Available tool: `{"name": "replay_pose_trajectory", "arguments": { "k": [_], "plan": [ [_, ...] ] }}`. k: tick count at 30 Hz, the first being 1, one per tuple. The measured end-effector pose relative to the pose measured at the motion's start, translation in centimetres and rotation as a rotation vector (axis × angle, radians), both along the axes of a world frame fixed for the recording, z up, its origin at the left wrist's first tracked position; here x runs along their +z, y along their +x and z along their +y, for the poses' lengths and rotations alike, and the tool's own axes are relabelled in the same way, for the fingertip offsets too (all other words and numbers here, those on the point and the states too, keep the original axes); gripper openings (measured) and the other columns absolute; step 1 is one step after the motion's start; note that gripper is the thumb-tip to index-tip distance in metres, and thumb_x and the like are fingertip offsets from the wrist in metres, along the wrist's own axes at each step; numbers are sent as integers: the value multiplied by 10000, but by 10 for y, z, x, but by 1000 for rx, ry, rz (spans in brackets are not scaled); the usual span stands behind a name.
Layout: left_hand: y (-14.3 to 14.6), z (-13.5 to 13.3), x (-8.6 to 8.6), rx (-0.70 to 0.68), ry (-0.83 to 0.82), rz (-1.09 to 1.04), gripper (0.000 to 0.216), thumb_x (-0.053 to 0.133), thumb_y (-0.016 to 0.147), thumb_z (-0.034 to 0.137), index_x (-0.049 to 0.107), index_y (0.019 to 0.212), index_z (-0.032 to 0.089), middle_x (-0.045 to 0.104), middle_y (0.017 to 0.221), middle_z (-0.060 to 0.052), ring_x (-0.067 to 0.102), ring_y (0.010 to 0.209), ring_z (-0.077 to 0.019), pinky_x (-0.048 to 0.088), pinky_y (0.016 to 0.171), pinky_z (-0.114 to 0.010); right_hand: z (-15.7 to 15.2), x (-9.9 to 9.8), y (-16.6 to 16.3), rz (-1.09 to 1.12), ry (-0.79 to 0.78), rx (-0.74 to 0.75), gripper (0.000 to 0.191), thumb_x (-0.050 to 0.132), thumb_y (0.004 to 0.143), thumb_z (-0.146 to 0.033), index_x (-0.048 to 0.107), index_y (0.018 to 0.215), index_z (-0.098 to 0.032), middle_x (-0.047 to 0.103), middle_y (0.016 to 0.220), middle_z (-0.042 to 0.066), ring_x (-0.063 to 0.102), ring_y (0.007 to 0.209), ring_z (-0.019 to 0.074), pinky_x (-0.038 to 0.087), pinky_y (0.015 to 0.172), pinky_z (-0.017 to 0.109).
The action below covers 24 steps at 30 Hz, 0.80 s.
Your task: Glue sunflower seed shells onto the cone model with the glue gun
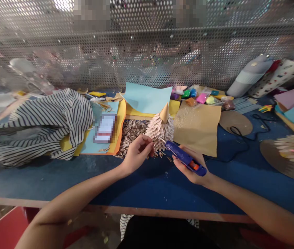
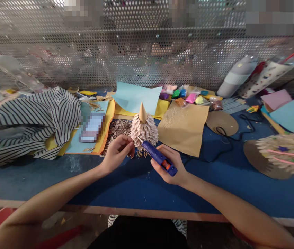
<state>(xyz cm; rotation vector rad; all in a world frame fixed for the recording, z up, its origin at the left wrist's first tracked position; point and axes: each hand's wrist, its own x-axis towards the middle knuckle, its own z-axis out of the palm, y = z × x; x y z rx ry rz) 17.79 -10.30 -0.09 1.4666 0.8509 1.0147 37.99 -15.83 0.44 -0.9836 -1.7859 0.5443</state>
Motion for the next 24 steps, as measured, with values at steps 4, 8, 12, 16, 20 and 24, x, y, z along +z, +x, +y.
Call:
{"name": "replay_pose_trajectory", "arguments": {
  "k": [4,8,12,16,20,24],
  "plan": [
    [-3,2,-2,34,13,43,223,634,837,366,557,868,160,616,601,13,597,524,-88,465,483,-183,0,2,-1,-12,16,-18,196,585,832,-144,473,691,-222,498,655,-31,502,552,106,442,515,247],
    [-6,4,-2,19,-16,28,212,627,835,361,583,862,155,682,667,-25,666,607,-125,548,563,-227,-2,3,-1,-31,14,-56,211,608,830,-151,467,691,-223,485,632,-41,478,533,101,437,513,247],
    [-5,4,-1,14,-49,-28,224,638,836,375,554,812,168,687,653,-26,674,601,-127,566,569,-238,-3,3,-1,-44,39,-79,197,624,824,-152,485,707,-225,497,631,-40,491,532,106,444,512,254],
    [-4,2,0,32,-60,-42,242,656,828,377,532,775,176,668,615,-12,632,523,-104,526,498,-213,-3,2,-2,-26,46,-85,218,619,826,-134,477,690,-229,497,622,-39,491,519,100,439,499,250],
    [-5,2,0,70,-31,1,241,659,818,369,533,758,173,647,591,-1,624,523,-97,503,496,-196,-3,-1,-2,-12,40,-72,217,616,823,-116,486,688,-226,519,626,-36,510,517,97,430,491,247],
    [-7,4,-2,104,21,69,222,677,787,358,569,751,167,645,620,-1,609,555,-91,503,527,-196,-3,-1,-2,-7,22,-69,228,621,823,-126,477,673,-220,513,618,-37,510,517,96,426,495,248]
  ]
}}
